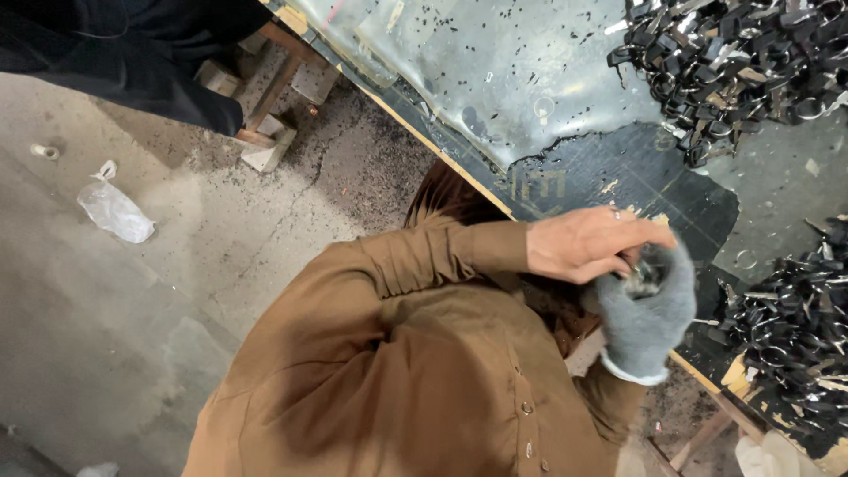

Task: The person sits at a workbench covered with large piles of keys and handles keys one at a time, picking individual keys from the piles, turning them over in their gloved and bare hands, and placing them back onto the table piles.

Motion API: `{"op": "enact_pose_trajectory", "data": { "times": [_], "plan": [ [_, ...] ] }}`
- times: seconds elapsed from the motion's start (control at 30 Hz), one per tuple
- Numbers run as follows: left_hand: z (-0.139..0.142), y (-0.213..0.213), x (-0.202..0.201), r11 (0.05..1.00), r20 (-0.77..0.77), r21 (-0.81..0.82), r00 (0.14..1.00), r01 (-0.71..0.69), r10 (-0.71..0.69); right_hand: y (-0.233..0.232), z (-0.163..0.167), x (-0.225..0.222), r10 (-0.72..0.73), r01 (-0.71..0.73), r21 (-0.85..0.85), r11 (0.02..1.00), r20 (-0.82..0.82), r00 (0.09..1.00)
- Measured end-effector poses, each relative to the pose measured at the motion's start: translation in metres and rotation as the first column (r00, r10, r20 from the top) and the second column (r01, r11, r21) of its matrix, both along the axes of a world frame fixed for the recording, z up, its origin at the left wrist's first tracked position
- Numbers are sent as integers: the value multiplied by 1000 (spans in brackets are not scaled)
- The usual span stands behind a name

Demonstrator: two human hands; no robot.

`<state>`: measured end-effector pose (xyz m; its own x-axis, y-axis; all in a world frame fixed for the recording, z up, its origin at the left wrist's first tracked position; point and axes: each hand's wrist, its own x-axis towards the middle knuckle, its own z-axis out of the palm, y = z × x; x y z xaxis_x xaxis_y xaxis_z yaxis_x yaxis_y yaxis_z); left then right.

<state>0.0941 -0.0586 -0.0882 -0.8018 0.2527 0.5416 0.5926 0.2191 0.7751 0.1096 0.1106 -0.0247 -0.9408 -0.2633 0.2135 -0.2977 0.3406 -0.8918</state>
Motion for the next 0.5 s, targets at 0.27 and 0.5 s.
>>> {"op": "enact_pose_trajectory", "data": {
  "times": [0.27,0.5],
  "plan": [
    [-6,6,36,957,468,256,849,135,-245,3,-4,2,-123,129,-101,987,67,990],
    [-24,12,-22,816,-195,-510,961,-271,197,-4,12,-19,-256,329,293,898,-261,931]
  ]
}}
